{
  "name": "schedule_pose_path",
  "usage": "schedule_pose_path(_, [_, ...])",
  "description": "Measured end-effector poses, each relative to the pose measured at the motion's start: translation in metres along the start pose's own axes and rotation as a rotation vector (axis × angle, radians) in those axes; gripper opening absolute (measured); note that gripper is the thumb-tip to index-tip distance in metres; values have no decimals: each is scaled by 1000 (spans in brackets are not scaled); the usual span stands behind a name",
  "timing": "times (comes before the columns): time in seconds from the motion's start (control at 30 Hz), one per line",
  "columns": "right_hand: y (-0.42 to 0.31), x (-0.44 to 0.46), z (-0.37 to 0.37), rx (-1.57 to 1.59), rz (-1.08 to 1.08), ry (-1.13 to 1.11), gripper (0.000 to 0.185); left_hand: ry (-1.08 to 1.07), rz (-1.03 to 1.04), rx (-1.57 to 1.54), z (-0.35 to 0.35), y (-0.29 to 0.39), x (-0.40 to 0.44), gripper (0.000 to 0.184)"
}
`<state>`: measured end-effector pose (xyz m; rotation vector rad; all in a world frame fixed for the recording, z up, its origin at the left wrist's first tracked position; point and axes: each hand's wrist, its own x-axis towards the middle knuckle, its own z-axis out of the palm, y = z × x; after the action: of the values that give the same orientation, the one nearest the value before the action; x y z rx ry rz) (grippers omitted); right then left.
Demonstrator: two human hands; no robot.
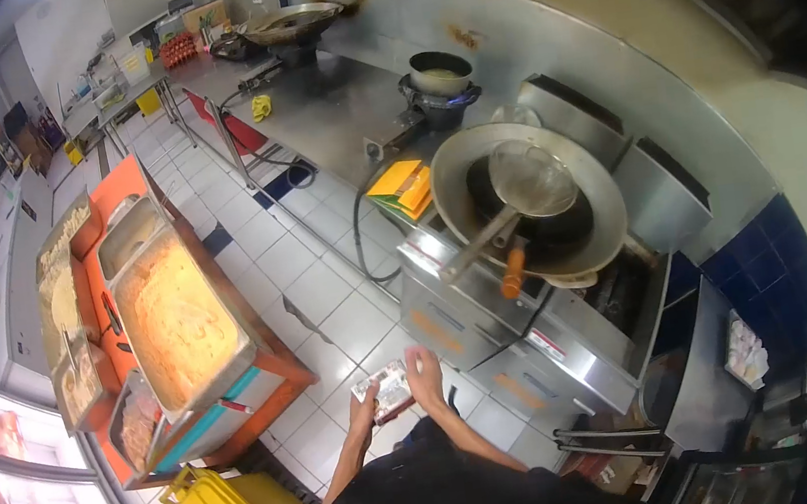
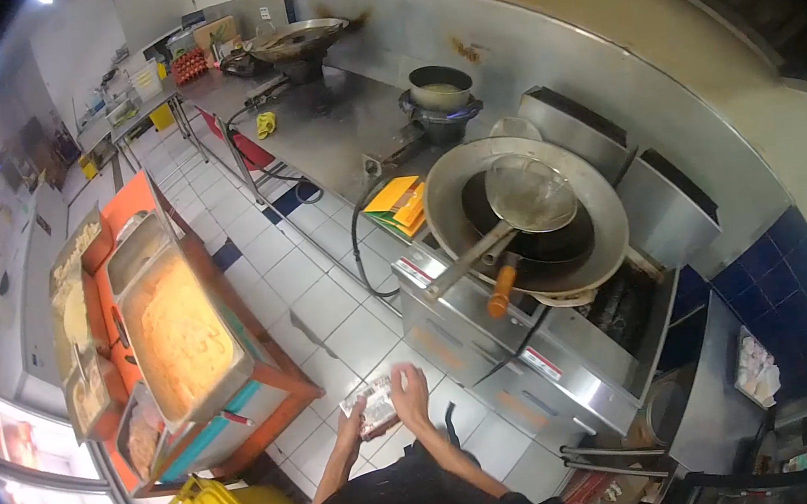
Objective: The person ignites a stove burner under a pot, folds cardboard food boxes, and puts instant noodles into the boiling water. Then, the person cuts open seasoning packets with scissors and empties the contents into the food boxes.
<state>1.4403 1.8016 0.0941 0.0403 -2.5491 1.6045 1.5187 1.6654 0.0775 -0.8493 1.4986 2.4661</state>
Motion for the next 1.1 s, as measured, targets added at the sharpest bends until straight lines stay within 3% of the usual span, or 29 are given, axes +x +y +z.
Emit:
schedule_pose_path(0.1, [-54,96,72,148,-79,7,19,75,160,97,-24,54,45,50])
schedule_pose_path(0.17, [-61,174,127,548,19,-160,20,111,138,43,-23,112,45,50])
schedule_pose_path(0.23, [-110,245,149,706,113,-112,19,153,181,59,-40,135,76,50])
schedule_pose_path(0.3, [-107,326,189,744,133,-6,19,216,243,87,-59,164,110,51])
schedule_pose_path(0.37, [-108,410,218,623,272,80,21,231,238,59,-73,202,125,51])
schedule_pose_path(0.43, [-62,505,259,292,237,142,25,250,229,-41,-81,236,146,53])
schedule_pose_path(0.53, [-47,594,277,-28,516,17,23,328,270,-179,-87,292,170,53])
schedule_pose_path(0.6, [-29,622,294,237,705,210,24,360,290,-296,-88,323,195,55])
schedule_pose_path(0.67, [-11,644,312,496,824,545,23,314,310,-360,-90,348,229,59])
schedule_pose_path(0.73, [30,663,327,441,805,490,25,294,318,-402,-98,371,282,61])
schedule_pose_path(0.8, [-1,665,317,406,832,449,25,231,228,-372,-107,394,334,62])
schedule_pose_path(0.87, [7,662,310,348,877,415,26,222,308,-316,-119,416,411,61])
schedule_pose_path(1.0, [87,659,331,-407,567,373,38,44,226,-157,-112,489,538,61])
schedule_pose_path(1.1, [8,668,312,-277,606,450,45,-179,246,24,-83,537,647,57])
